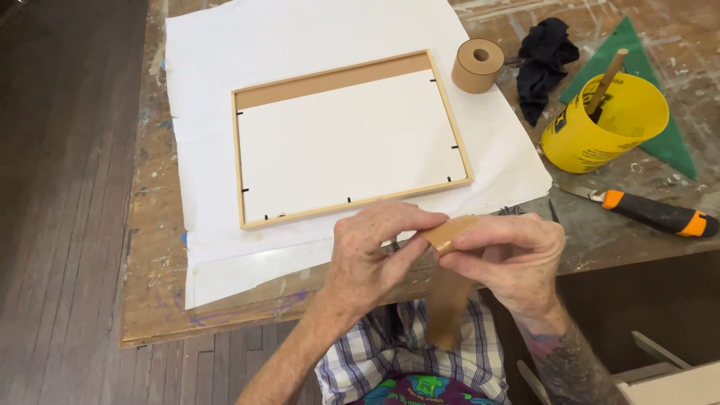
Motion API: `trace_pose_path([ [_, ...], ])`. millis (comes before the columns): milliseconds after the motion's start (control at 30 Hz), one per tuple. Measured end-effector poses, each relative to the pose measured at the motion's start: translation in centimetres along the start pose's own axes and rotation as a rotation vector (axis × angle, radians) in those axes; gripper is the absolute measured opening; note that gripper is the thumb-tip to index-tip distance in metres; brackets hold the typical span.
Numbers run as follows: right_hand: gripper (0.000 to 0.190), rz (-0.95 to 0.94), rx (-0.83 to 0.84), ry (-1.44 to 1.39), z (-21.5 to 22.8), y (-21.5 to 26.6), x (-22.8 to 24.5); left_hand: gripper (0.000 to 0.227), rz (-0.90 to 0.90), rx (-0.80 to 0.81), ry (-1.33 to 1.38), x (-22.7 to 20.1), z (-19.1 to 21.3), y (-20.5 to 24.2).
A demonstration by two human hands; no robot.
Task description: Sealing the back of a picture frame using brown paper tape, a foam brush, and a cloth for smoothing.
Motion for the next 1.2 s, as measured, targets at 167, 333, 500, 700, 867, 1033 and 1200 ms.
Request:
trace_pose_path([
  [167, 0.023, 0.015, 0.011, -0.125, 1.0, 1.4, -1.0, 0.03, 0.062, -0.008, -0.02, 1.3, 0.5, 1.5],
  [333, 0.025, -0.02, 0.069, -0.326, 2.1, 2.1, 0.0, 0.022, -0.098, 0.067, -0.137, 3.0, 2.6, 2.8],
  [500, 0.025, 0.023, 0.015, -0.405, 4.1, 2.5, 2.0, 0.027, 0.111, -0.014, -0.286, 5.6, 7.8, 4.4],
  [700, 0.029, 0.05, -0.07, -0.282, 9.3, 4.3, 0.2, 0.024, 0.105, -0.085, -0.485, 6.8, 14.6, 6.6],
  [867, 0.041, -0.118, -0.303, -0.116, 13.6, 4.5, -2.9, 0.02, -0.014, -0.066, -0.738, 3.1, 16.4, 7.5],
  [1033, 0.037, -0.568, -0.33, 0.342, 10.0, 2.0, -3.7, 0.019, -0.091, -0.005, -0.905, 2.0, 17.4, 10.3],
  [1200, 0.045, -1.005, -0.197, 0.706, 8.1, 2.4, -7.6, 0.016, 0.061, 0.264, -0.958, 4.4, 16.6, 13.3],
])
Point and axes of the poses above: each hand's wrist, its own y-axis away from the middle knuckle, its own z-axis out of the back of the hand, x = y × z, the point moved 7 cm from there along -y, towards the middle knuckle, and after that the axes turned 15 degrees about -z, right-handed, at the moved point
